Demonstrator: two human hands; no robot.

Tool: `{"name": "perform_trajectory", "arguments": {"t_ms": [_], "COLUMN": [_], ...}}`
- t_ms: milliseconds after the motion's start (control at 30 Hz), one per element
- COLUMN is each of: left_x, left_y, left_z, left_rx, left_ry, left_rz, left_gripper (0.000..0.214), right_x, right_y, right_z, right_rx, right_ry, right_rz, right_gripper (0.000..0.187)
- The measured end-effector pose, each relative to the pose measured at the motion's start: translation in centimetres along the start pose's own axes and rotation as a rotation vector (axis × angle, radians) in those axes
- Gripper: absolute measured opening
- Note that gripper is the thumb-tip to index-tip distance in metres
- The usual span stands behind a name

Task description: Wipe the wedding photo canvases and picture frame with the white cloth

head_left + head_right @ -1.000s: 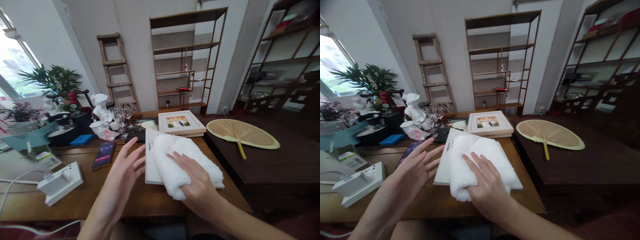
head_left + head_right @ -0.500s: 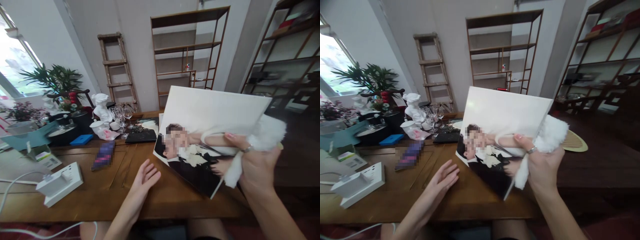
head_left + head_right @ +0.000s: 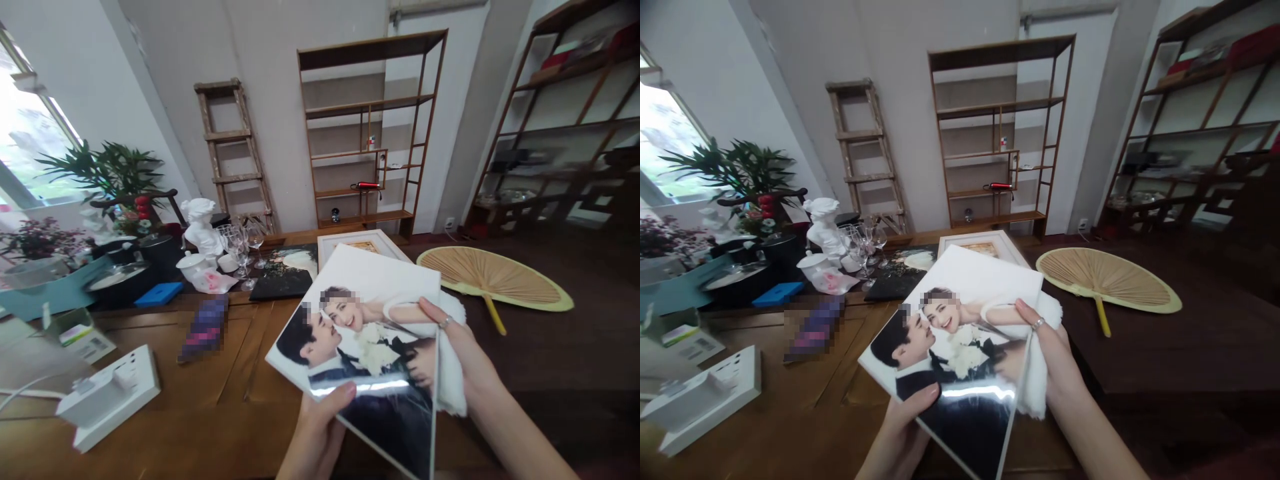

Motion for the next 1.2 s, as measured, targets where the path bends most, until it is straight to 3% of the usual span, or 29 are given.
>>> {"name": "perform_trajectory", "arguments": {"t_ms": [100, 133, 200, 233, 300, 333, 400, 500, 600, 700, 767, 833, 933, 1033, 1200], "left_x": [-0.5, -0.8, -1.2, -1.3, -1.4, -1.3, -1.0, 0.0, 1.0, 2.1, 2.8, 3.6, 4.8, 6.0, 7.9], "left_y": [0.9, 1.2, 2.3, 3.2, 5.5, 6.8, 8.9, 11.4, 13.2, 14.4, 15.2, 15.9, 16.6, 17.1, 17.1], "left_z": [-1.5, -2.1, -3.6, -4.3, -5.3, -5.6, -5.8, -5.2, -4.3, -3.3, -2.6, -1.9, -1.0, -0.9, -1.4], "left_rx": [-0.060, -0.089, -0.127, -0.130, -0.107, -0.107, -0.122, -0.128, -0.124, -0.125, -0.125, -0.096, -0.046, -0.022, 0.002], "left_ry": [0.049, 0.062, 0.112, 0.149, 0.218, 0.259, 0.342, 0.418, 0.419, 0.341, 0.265, 0.185, 0.066, 0.018, 0.043], "left_rz": [-0.067, -0.103, -0.141, -0.126, -0.008, 0.064, 0.179, 0.276, 0.340, 0.369, 0.401, 0.423, 0.445, 0.443, 0.382], "left_gripper": [0.062, 0.058, 0.052, 0.050, 0.055, 0.057, 0.061, 0.058, 0.052, 0.044, 0.039, 0.034, 0.032, 0.031, 0.025], "right_x": [0.6, 0.8, 0.8, 0.4, -1.0, -1.7, -2.8, -3.9, -3.1, -1.1, -1.0, -1.3, -0.2, 1.6, 4.1], "right_y": [-0.4, -1.4, -4.3, -5.5, -5.8, -5.2, -3.5, -2.4, -3.5, -3.0, -0.8, 1.0, 1.6, 1.0, 2.3], "right_z": [-2.9, -4.2, -5.2, -4.5, -2.0, -0.6, 1.6, 4.1, 5.9, 8.4, 11.6, 14.7, 17.5, 18.6, 19.8], "right_rx": [-0.163, -0.296, -0.626, -0.781, -1.019, -1.102, -1.230, -1.240, -0.981, -0.459, -0.096, 0.137, 0.350, 0.487, 0.464], "right_ry": [0.109, 0.163, 0.164, 0.091, -0.176, -0.329, -0.574, -0.822, -0.812, -0.714, -0.751, -0.744, -0.641, -0.588, -0.561], "right_rz": [0.011, -0.066, -0.381, -0.576, -0.885, -0.962, -0.977, -0.901, -0.714, -0.287, 0.060, 0.290, 0.358, 0.368, 0.589], "right_gripper": [0.031, 0.029, 0.020, 0.018, 0.025, 0.028, 0.021, 0.022, 0.010, 0.003, 0.018, 0.029, 0.031, 0.027, 0.026]}}
Point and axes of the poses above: each hand's wrist, its own x-axis towards the middle knuckle, its own z-axis out of the palm, y = z × x, the point moved 8 cm from there along x, towards the middle knuckle, and after that the axes turned 3 degrees about -z, right-handed, at the moved point
